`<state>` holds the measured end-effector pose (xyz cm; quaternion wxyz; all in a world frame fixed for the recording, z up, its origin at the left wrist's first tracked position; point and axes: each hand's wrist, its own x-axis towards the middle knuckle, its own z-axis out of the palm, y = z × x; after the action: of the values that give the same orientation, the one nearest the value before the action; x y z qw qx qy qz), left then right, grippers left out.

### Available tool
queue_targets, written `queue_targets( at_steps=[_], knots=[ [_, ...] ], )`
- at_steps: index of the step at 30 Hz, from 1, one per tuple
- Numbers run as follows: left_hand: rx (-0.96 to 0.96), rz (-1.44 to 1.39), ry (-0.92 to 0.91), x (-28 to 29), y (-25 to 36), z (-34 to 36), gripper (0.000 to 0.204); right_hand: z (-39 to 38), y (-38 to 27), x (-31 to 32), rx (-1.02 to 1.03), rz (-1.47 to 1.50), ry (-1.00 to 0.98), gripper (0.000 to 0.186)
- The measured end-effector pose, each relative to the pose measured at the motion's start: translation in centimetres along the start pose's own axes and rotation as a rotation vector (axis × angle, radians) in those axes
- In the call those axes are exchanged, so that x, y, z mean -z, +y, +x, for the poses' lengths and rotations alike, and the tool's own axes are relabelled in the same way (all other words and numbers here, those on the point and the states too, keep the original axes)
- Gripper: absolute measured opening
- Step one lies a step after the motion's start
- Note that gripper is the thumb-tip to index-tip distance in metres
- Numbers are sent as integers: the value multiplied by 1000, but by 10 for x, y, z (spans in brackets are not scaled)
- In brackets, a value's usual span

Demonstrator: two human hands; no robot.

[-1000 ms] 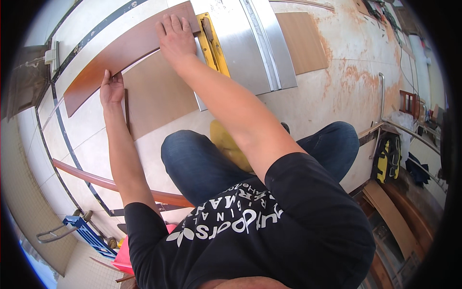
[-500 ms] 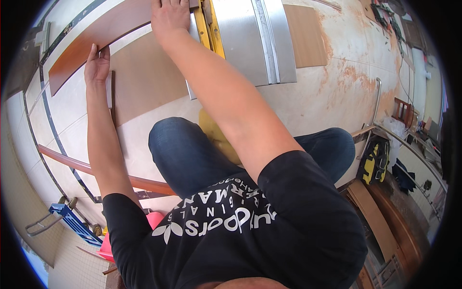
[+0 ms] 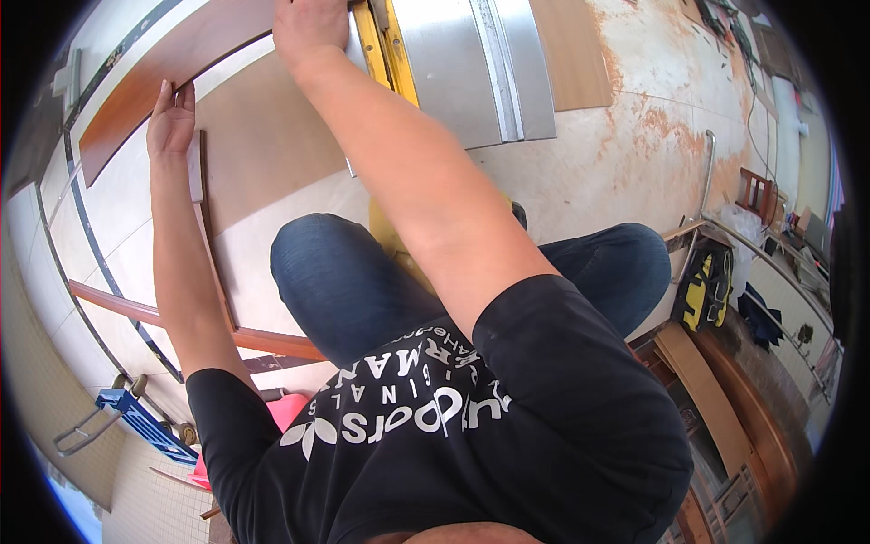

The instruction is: Measure and cut wooden flooring planks using a table saw.

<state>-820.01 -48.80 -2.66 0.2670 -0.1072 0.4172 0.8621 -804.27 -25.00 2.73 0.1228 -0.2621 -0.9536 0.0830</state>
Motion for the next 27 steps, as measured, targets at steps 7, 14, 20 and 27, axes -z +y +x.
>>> queue_targets(
  at_steps=[7, 14, 20, 27],
  knots=[
    [7, 43, 10, -5, -3, -10, 20, -3, 0, 2, 4, -20, -8, 53],
    [0, 47, -7, -16, -7, -10, 26, -6, 5, 9, -29, -27, 16, 54],
    [-11, 37, -7, -4, 2, -14, 20, -12, -7, 42, -10, -12, -162, 58],
    [-8, 32, 4, -5, -4, -8, 16, -11, 0, 29, -17, 7, -117, 58]
  ],
)
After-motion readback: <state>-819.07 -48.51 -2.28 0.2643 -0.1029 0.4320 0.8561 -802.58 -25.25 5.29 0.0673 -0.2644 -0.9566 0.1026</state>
